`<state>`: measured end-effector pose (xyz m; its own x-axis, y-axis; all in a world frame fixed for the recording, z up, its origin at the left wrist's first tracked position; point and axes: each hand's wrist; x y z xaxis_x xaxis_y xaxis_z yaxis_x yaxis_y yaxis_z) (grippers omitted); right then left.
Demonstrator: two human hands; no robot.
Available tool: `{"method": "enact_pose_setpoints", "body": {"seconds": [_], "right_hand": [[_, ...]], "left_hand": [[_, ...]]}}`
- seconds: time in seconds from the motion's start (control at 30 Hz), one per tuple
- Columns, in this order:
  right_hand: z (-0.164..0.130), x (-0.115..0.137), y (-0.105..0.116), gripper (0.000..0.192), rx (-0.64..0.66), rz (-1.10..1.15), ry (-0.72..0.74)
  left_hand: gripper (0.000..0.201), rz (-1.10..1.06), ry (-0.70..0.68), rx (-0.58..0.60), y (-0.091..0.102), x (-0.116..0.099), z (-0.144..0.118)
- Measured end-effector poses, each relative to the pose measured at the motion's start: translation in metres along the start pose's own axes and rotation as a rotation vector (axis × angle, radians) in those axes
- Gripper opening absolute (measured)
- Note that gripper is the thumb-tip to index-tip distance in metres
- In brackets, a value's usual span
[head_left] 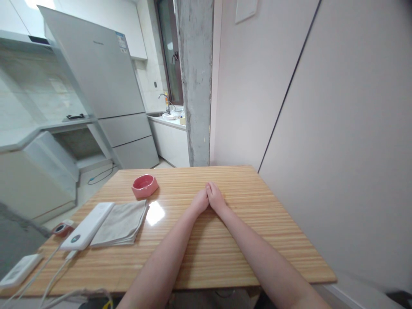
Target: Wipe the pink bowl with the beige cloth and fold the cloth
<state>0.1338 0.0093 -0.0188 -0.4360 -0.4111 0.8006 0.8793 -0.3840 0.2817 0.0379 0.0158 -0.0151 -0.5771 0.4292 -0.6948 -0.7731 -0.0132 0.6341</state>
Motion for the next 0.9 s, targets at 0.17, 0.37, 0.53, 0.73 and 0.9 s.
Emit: {"method": "enact_pose_setpoints", "body": {"seconds": [0.17, 0.37, 0.53, 0.73, 0.9], "right_hand": [[0.002, -0.016, -0.008, 0.033, 0.072, 0.184, -0.153], [0.003, -0.024, -0.014, 0.027, 0.067, 0.206, -0.223], [0.003, -0.023, -0.015, 0.027, 0.064, 0.231, -0.261], [0.004, -0.027, -0.018, 0.03, -0.005, 0.229, -0.283], [0.007, -0.024, -0.008, 0.042, -0.138, 0.196, -0.238]], "left_hand": [[0.031, 0.148, 0.125, -0.271, 0.061, -0.006, 0.007], [0.047, 0.73, 0.348, -0.729, 0.154, 0.031, -0.009], [0.037, 0.885, 0.488, -0.485, 0.169, 0.069, -0.029], [0.019, 0.829, 0.241, -0.404, 0.154, 0.054, -0.017], [0.01, 0.575, -0.111, -0.175, 0.092, 0.004, -0.005]]}}
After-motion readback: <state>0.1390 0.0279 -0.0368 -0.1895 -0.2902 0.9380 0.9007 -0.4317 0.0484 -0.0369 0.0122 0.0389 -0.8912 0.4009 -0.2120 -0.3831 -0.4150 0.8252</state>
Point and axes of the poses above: each hand's wrist, its own z-axis towards the middle knuckle, its own y-axis out of the back of the hand, x = y × z, and after that the axes turned 10 degrees about -x, right-handed
